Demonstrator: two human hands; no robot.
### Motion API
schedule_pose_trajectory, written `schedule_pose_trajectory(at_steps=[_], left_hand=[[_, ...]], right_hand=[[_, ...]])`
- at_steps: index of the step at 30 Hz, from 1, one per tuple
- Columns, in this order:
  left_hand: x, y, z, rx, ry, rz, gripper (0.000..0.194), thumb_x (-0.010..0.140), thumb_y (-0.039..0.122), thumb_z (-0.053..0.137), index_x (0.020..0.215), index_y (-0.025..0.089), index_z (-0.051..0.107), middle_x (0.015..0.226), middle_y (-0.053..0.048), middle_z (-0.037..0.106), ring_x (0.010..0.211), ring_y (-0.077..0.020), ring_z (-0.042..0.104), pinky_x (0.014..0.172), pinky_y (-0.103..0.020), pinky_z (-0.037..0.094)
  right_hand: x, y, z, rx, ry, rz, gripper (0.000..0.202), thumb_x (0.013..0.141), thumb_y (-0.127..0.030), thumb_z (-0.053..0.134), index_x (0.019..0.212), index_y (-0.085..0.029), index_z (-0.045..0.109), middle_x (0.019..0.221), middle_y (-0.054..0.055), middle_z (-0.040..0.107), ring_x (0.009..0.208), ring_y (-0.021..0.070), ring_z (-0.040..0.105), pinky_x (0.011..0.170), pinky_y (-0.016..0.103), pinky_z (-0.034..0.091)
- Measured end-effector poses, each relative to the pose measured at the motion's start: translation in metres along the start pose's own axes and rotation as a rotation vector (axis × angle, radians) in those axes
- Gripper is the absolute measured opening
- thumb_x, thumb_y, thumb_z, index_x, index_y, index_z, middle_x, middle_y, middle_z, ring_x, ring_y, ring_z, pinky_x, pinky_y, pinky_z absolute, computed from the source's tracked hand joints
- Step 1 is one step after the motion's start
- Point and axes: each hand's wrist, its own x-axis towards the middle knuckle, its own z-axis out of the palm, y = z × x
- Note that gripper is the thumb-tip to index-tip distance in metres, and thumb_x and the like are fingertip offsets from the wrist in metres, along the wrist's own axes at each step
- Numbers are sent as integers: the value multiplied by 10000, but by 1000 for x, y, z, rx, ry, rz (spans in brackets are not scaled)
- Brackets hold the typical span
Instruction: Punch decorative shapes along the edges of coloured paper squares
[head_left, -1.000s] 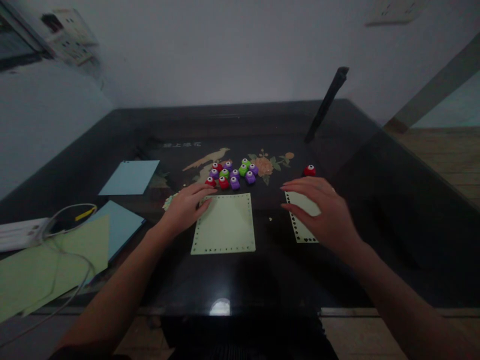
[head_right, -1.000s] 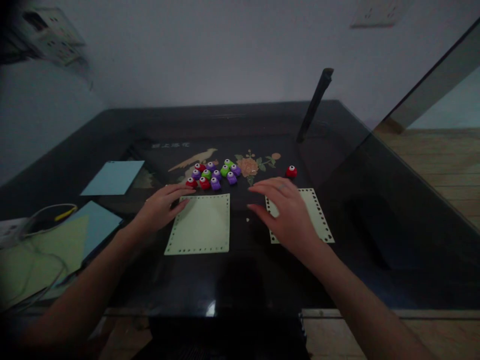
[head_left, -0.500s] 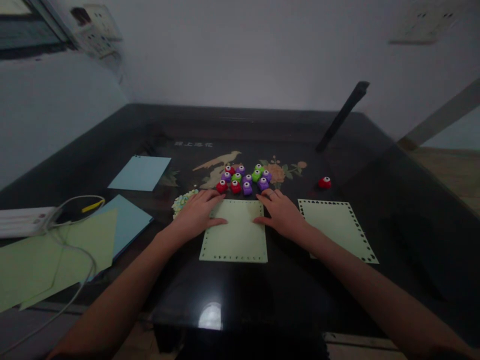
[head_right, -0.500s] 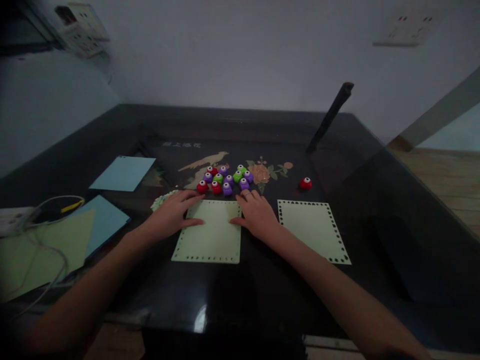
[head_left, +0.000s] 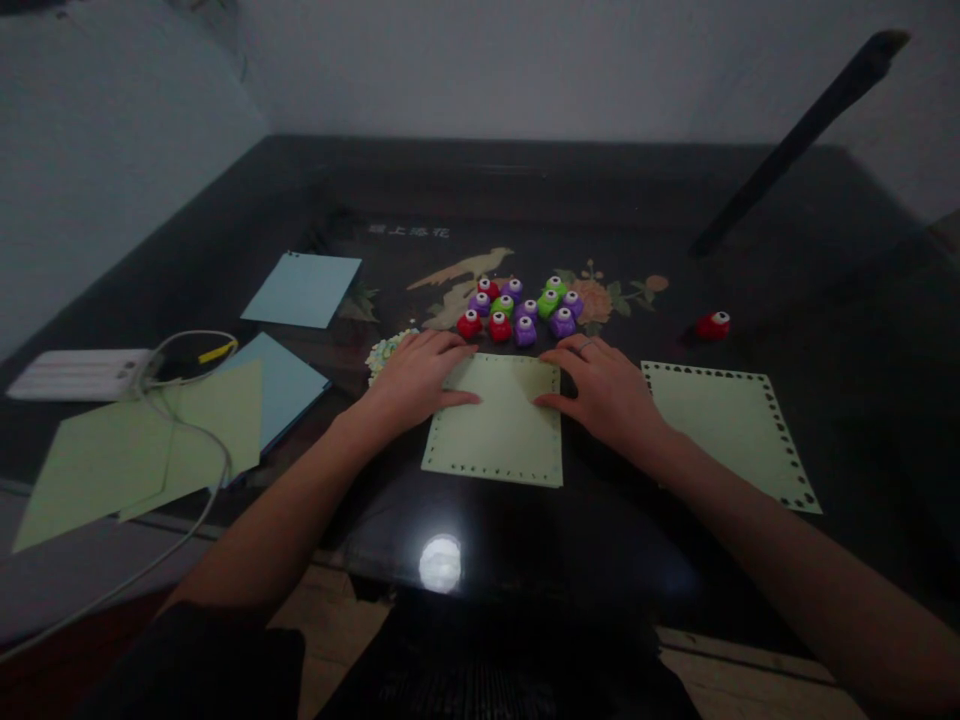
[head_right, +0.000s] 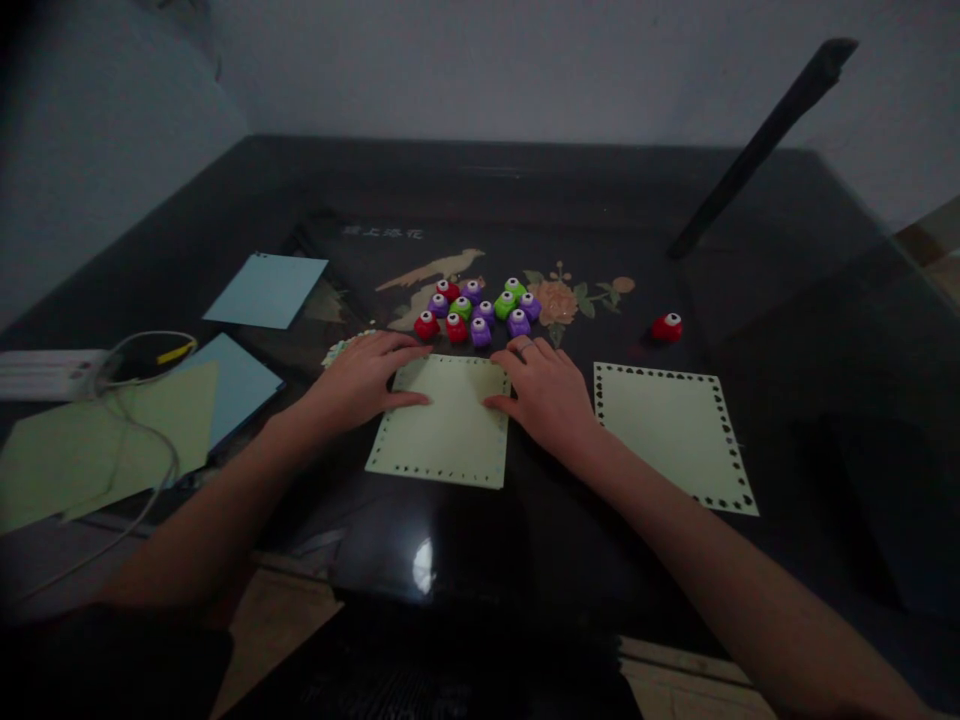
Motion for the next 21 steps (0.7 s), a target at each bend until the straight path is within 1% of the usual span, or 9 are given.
schedule_pose_trajectory(at_steps=[4, 8, 10, 11, 13, 15, 17, 19, 21], left_hand=[[0, 5, -4, -13, 35, 8, 501, 732, 448, 658, 1149, 193, 544, 1200, -114, 551, 1117, -304, 476, 927, -427, 360], [1, 8, -7, -74, 54, 2, 345, 752, 330, 649, 1050, 185, 553, 1136, -104, 573, 1073, -286, 504, 892, -407, 389], [1, 8, -8, -180, 97, -13, 302, 767, 294, 626, 1034, 177, 544, 1083, -89, 591, 1022, -258, 538, 872, -389, 411], [2, 7, -8, -256, 141, -36, 315, 770, 288, 622, 1049, 174, 531, 1059, -80, 599, 989, -238, 556, 858, -375, 425], [3, 5, -6, -443, 244, -100, 400, 765, 298, 629, 1116, 170, 487, 1024, -68, 613, 922, -200, 586, 818, -337, 456], [3, 4, -2, -652, 302, -146, 476, 760, 331, 635, 1168, 171, 452, 995, -65, 631, 871, -179, 608, 769, -305, 482], [3, 5, 3, -847, 248, -140, 461, 768, 370, 623, 1155, 168, 474, 962, -70, 652, 834, -177, 626, 715, -286, 500], [2, 10, 8, -987, 130, -118, 386, 779, 400, 603, 1069, 152, 543, 914, -75, 671, 784, -174, 636, 660, -273, 508], [2, 19, 11, -1054, 20, -106, 320, 793, 416, 584, 946, 135, 601, 852, -74, 682, 715, -160, 632, 607, -259, 502]], right_hand=[[2, -2, 2, 96, 10, 33, 231, 773, -318, 639, 968, -206, 585, 965, 80, 590, 906, 250, 542, 739, 351, 424], [3, -1, 4, 195, 15, 107, 101, 773, -264, 617, 838, -196, 579, 849, 56, 594, 800, 210, 556, 672, 307, 404], [4, 0, 2, 282, 14, 149, 99, 770, -280, 616, 769, -189, 578, 751, 32, 592, 711, 181, 548, 629, 288, 386], [4, 0, 0, 340, 10, 172, 125, 767, -298, 618, 740, -183, 578, 702, 20, 587, 669, 167, 539, 611, 281, 379], [6, 2, -7, 494, 2, 217, 185, 758, -342, 625, 705, -170, 580, 643, 6, 582, 618, 150, 529, 585, 276, 381], [6, 5, -14, 666, 12, 262, 224, 746, -379, 631, 723, -160, 595, 655, 12, 604, 616, 150, 544, 571, 279, 403], [5, 11, -20, 802, 55, 319, 248, 729, -398, 647, 772, -156, 617, 684, 20, 626, 619, 154, 559, 550, 281, 420], [1, 18, -24, 879, 119, 385, 259, 709, -397, 671, 812, -164, 632, 682, 18, 633, 596, 148, 558, 518, 276, 419], [-5, 25, -29, 923, 187, 444, 255, 698, -387, 692, 834, -177, 638, 675, 12, 635, 575, 140, 553, 495, 270, 413]])
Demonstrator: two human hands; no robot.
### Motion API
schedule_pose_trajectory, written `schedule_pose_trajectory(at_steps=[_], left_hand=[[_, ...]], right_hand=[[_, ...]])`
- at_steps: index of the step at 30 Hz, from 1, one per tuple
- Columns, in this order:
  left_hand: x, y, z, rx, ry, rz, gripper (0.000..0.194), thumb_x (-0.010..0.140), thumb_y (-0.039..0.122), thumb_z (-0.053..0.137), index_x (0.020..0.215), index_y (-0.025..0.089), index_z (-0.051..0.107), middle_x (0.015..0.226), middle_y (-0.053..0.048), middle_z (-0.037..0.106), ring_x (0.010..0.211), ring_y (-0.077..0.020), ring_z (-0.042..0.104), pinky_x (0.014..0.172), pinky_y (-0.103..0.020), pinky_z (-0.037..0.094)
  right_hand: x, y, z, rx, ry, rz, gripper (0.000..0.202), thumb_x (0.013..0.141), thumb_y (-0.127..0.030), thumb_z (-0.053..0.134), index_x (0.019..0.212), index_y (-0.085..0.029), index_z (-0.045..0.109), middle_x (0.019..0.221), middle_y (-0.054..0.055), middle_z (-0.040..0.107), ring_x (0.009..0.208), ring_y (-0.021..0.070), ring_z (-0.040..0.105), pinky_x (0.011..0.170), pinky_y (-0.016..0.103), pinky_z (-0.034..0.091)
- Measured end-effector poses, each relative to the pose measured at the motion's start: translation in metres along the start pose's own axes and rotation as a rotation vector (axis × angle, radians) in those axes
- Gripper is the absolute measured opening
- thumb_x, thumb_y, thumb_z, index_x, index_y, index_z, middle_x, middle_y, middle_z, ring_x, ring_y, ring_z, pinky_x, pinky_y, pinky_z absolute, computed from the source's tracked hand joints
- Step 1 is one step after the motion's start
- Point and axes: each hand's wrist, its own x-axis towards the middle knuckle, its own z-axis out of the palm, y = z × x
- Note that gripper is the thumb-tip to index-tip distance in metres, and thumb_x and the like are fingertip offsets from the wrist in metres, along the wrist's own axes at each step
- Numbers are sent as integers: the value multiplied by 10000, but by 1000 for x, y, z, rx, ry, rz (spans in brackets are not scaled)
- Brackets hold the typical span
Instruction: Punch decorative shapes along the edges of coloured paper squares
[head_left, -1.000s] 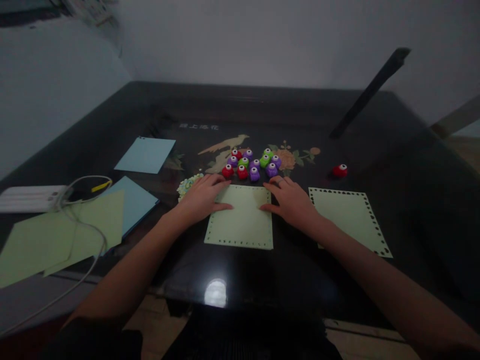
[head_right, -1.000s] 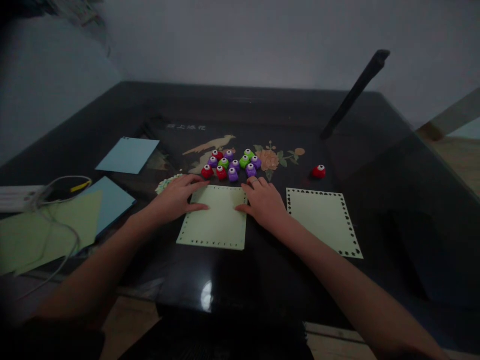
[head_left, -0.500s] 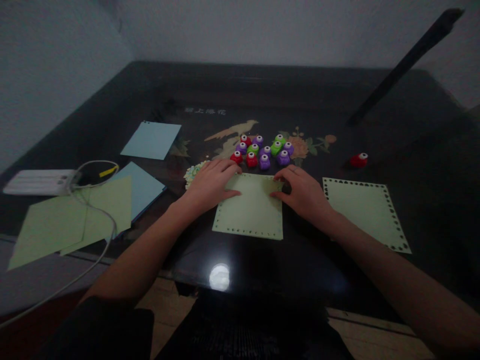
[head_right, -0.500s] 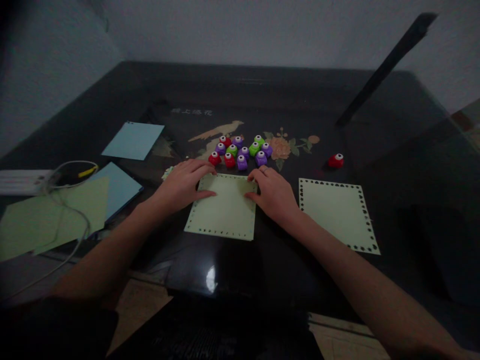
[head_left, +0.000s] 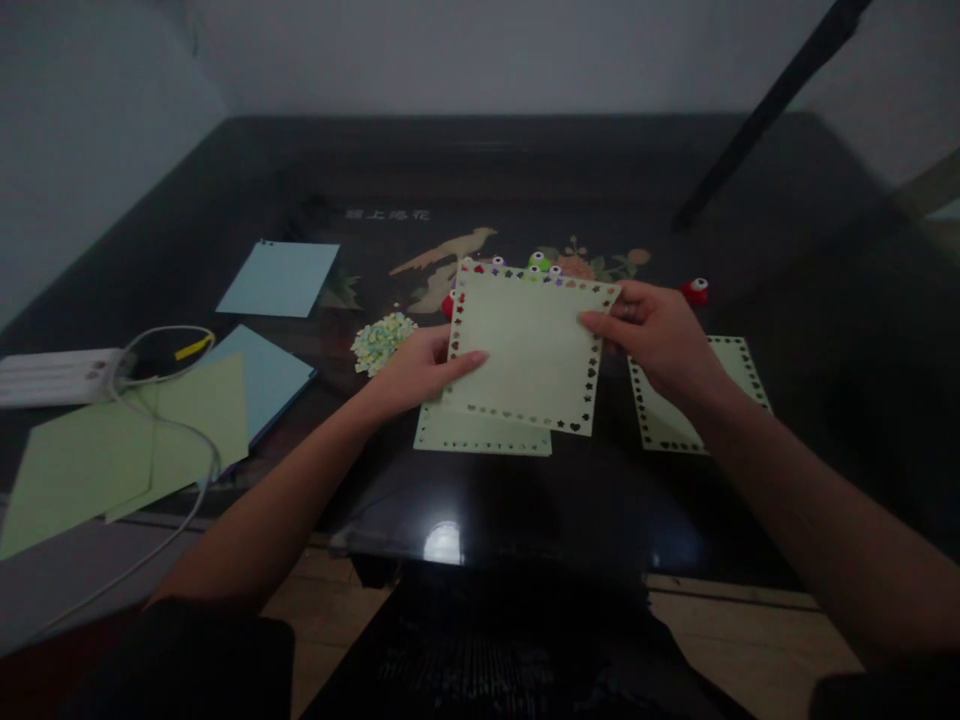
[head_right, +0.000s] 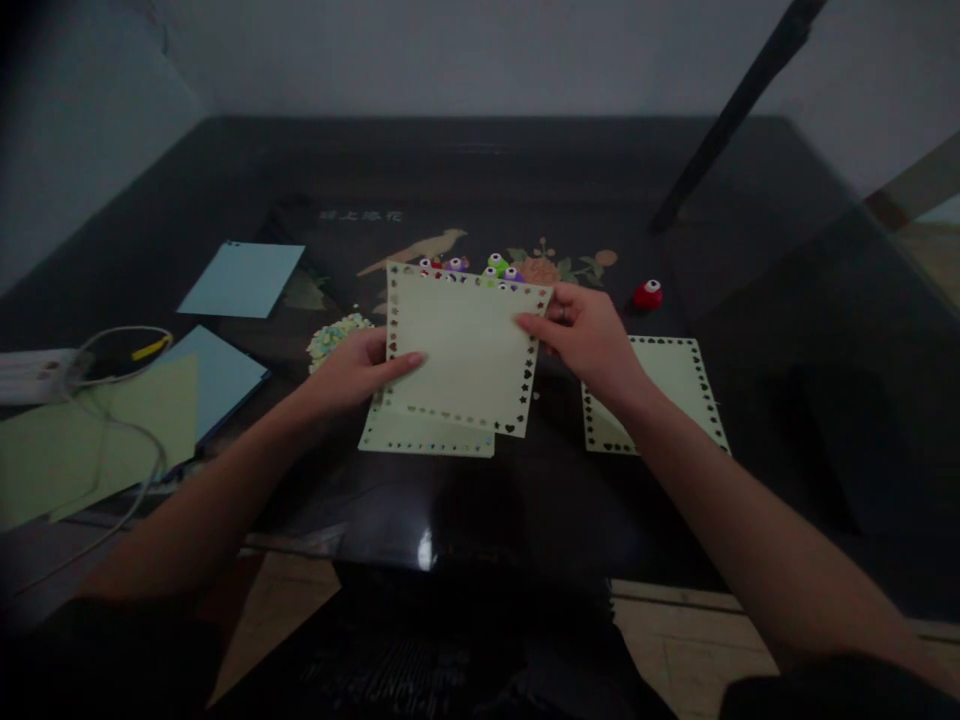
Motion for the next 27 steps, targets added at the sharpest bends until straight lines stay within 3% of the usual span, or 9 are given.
schedule_pose_trajectory(at_steps=[4, 9, 17, 27], left_hand=[[6, 17, 20, -8, -7, -14, 301, 815, 420, 554, 821, 129, 633, 765, -54, 680, 671, -140, 614, 566, -237, 486], [29, 36, 40, 4, 97, 64, 295, 817, 406, 554, 862, 129, 643, 782, -51, 677, 716, -145, 613, 597, -236, 481], [33, 14, 65, -7, 144, 69, 399, 820, 506, 513, 710, 135, 610, 574, 1, 555, 506, -90, 470, 463, -202, 367], [31, 6, 67, -69, 106, 3, 357, 833, 482, 504, 706, 162, 596, 530, 19, 498, 468, -85, 420, 428, -205, 318]], right_hand=[[-14, 1, -19, 84, 85, 48, 253, 735, -410, 664, 886, -209, 640, 686, 5, 637, 581, 134, 565, 489, 264, 428], [-39, 5, -35, 126, 26, 121, 297, 728, -467, 656, 851, -197, 668, 664, 0, 644, 592, 129, 581, 503, 254, 454], [-46, 25, -43, 134, 60, 156, 241, 709, -440, 687, 787, -212, 697, 698, 6, 687, 617, 147, 604, 547, 289, 490], [-49, 22, -43, 169, 27, 221, 188, 727, -425, 680, 790, -250, 704, 740, 8, 701, 665, 169, 636, 585, 323, 531]])
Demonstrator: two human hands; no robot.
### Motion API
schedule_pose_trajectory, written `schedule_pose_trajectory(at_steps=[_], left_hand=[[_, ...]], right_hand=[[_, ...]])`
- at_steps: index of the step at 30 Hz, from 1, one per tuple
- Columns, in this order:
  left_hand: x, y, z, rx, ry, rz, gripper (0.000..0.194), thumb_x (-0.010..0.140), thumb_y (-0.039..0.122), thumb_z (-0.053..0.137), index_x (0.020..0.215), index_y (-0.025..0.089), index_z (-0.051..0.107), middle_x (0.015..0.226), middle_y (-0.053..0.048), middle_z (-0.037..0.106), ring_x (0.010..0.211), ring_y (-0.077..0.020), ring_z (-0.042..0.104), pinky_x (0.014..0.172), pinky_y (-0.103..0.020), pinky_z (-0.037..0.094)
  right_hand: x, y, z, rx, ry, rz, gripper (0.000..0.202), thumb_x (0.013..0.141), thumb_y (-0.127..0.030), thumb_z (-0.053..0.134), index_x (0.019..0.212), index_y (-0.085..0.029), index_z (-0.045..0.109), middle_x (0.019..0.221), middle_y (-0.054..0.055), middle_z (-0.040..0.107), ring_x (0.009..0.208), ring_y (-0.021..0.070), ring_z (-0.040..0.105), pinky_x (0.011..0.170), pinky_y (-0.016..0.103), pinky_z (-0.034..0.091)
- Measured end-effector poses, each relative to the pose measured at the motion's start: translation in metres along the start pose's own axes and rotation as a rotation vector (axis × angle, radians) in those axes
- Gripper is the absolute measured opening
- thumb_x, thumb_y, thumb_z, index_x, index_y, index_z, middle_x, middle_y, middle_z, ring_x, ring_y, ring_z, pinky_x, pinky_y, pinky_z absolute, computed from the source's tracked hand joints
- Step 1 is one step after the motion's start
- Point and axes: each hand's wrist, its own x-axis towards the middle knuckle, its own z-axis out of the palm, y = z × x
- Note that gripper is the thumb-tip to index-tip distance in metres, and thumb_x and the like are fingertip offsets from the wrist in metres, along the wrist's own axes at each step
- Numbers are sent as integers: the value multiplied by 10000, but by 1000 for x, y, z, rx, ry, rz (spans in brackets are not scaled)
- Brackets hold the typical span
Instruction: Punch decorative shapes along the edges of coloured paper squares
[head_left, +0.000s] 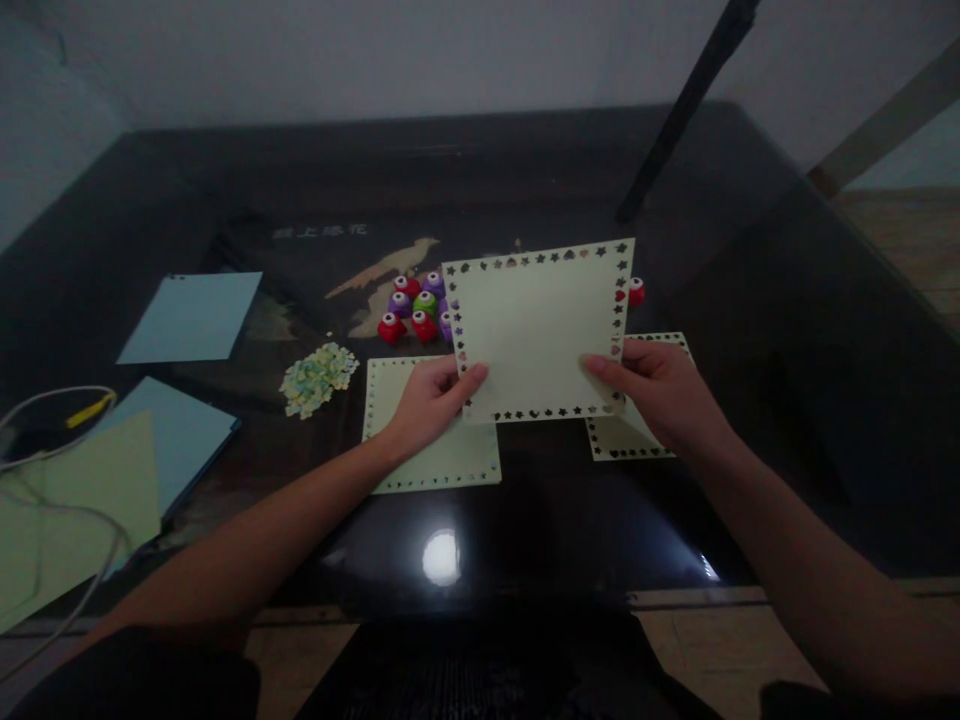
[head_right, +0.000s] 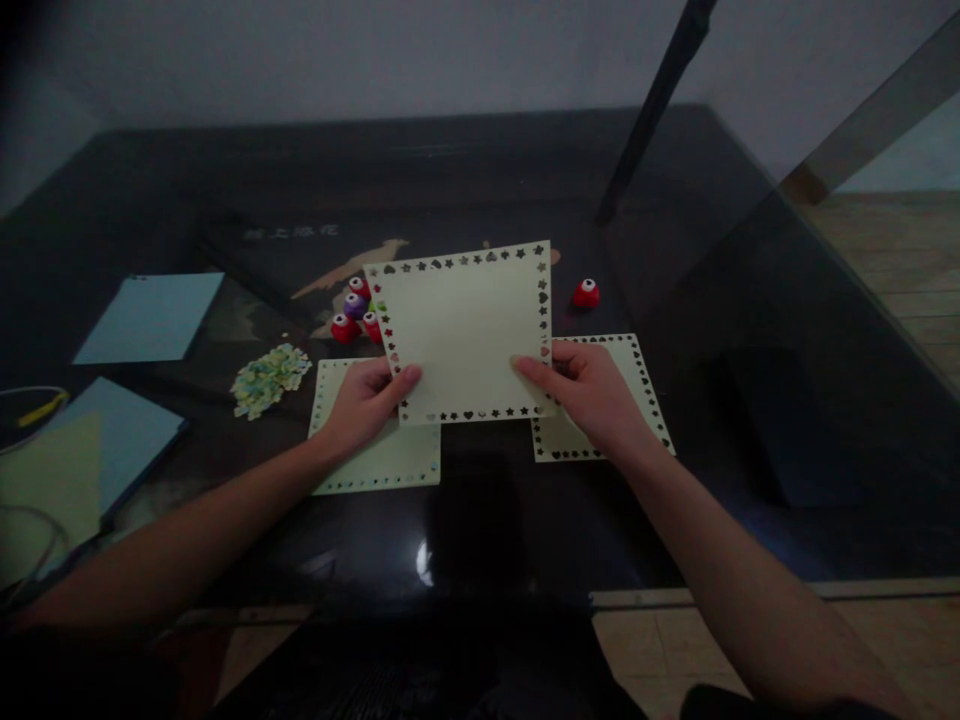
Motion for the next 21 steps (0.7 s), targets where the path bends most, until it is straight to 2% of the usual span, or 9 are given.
schedule_pose_trajectory(at_steps=[5, 15, 21], left_hand=[[-1, 0, 0, 2, -9, -7, 363, 835, 482, 496, 682, 165, 584, 544, 11, 518, 480, -89, 440, 440, -209, 337], [-1, 2, 0, 106, -2, 56, 368, 838, 474, 493, 681, 158, 596, 554, -4, 545, 527, -112, 482, 463, -226, 349], [-1, 2, 0, 155, -27, 28, 356, 845, 452, 480, 697, 151, 601, 569, -9, 549, 528, -111, 473, 486, -237, 346]], right_hand=[[0, 3, -2, -35, -11, 6, 191, 748, -425, 661, 777, -240, 697, 725, 8, 697, 636, 166, 631, 565, 321, 521], [-6, -3, 4, -92, -96, 15, 243, 735, -431, 673, 886, -244, 703, 785, 20, 718, 787, 205, 667, 683, 350, 541], [-6, -1, 5, -96, -92, 99, 234, 747, -440, 653, 887, -261, 707, 850, 12, 724, 863, 200, 667, 771, 343, 531]])
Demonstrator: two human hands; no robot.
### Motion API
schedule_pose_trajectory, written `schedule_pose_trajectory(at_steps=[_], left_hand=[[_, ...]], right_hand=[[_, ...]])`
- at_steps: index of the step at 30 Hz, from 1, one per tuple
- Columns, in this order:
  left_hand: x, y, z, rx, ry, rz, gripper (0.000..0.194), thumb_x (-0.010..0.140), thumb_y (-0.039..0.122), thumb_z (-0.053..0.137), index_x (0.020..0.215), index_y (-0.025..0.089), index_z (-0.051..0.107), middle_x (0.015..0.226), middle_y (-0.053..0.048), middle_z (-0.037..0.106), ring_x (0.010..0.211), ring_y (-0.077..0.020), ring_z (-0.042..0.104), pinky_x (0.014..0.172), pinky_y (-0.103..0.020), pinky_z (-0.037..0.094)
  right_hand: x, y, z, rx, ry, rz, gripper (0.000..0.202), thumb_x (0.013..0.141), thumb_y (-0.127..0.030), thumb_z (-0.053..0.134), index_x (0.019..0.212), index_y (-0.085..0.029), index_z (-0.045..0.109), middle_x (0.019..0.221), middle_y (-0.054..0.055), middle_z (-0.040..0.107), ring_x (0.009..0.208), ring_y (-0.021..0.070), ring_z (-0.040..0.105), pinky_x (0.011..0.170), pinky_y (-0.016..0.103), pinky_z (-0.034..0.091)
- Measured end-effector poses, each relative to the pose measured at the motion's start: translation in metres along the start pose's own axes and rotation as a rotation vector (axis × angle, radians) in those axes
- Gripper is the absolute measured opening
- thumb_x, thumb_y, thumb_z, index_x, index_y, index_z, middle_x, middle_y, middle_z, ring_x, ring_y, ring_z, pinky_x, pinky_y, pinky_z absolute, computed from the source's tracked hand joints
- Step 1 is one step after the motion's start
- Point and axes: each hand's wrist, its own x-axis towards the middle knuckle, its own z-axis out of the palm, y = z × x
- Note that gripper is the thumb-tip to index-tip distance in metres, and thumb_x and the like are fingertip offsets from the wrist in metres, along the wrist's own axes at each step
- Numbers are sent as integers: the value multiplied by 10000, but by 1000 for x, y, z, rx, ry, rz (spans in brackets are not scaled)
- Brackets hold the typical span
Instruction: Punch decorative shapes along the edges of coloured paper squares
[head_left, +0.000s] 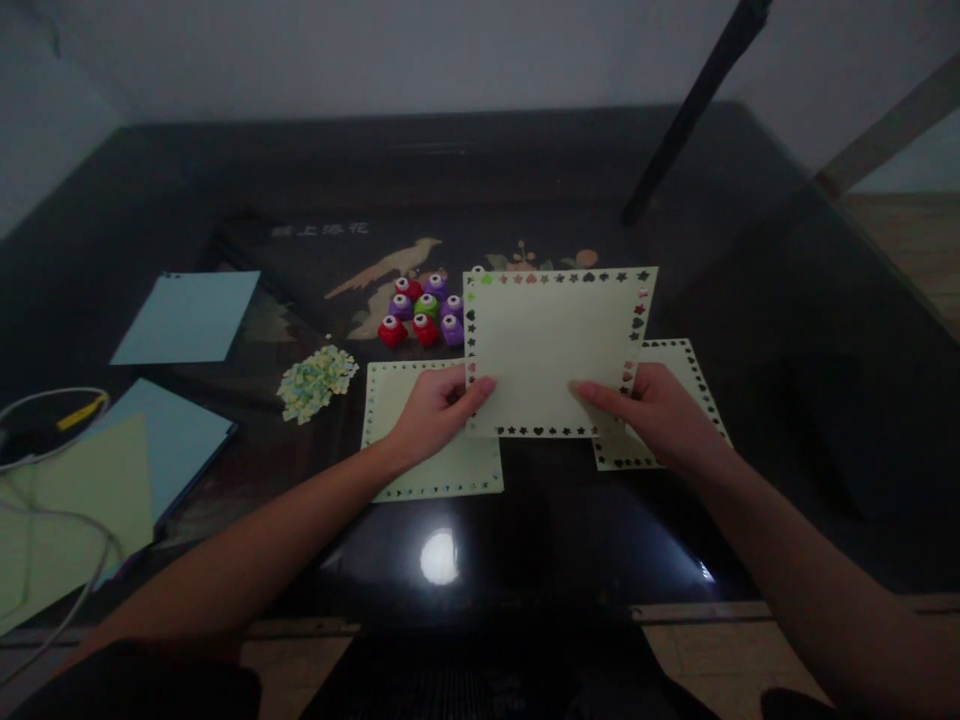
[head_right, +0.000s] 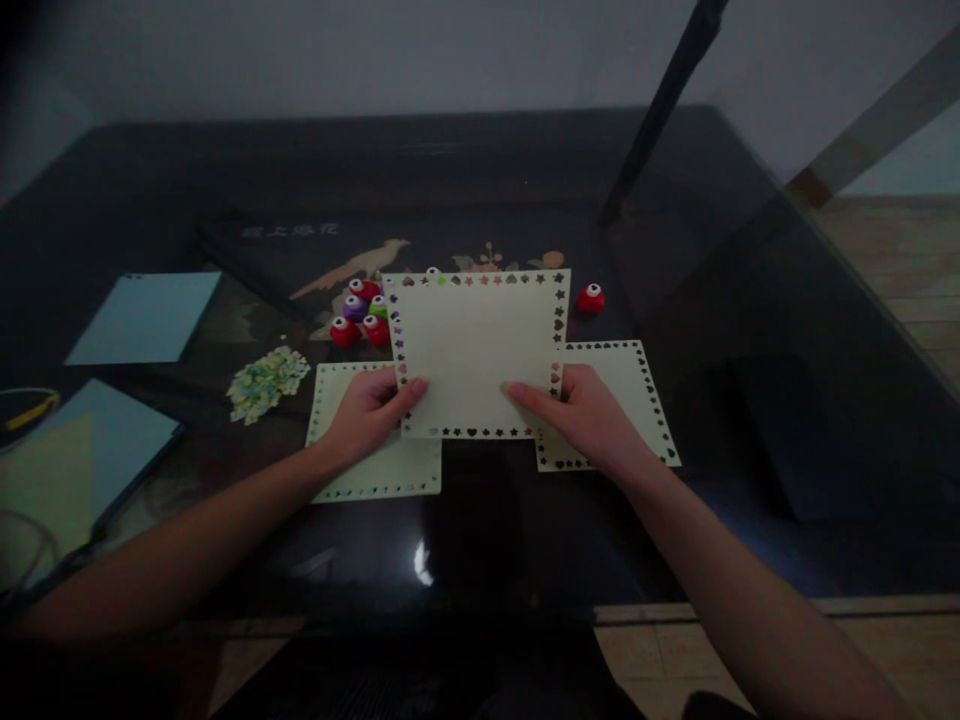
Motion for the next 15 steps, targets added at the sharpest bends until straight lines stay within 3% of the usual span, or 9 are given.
schedule_pose_trajectory(at_steps=[15], left_hand=[[0, 1, -1, 50, -19, -5, 330, 842, 416, 475, 645, 169, 571, 514, 16, 492, 496, -99, 424, 483, -234, 317]], right_hand=[[-1, -3, 1, 29, 0, 72, 267, 732, -454, 649, 915, -270, 711, 922, 24, 723, 893, 215, 661, 783, 352, 535]])
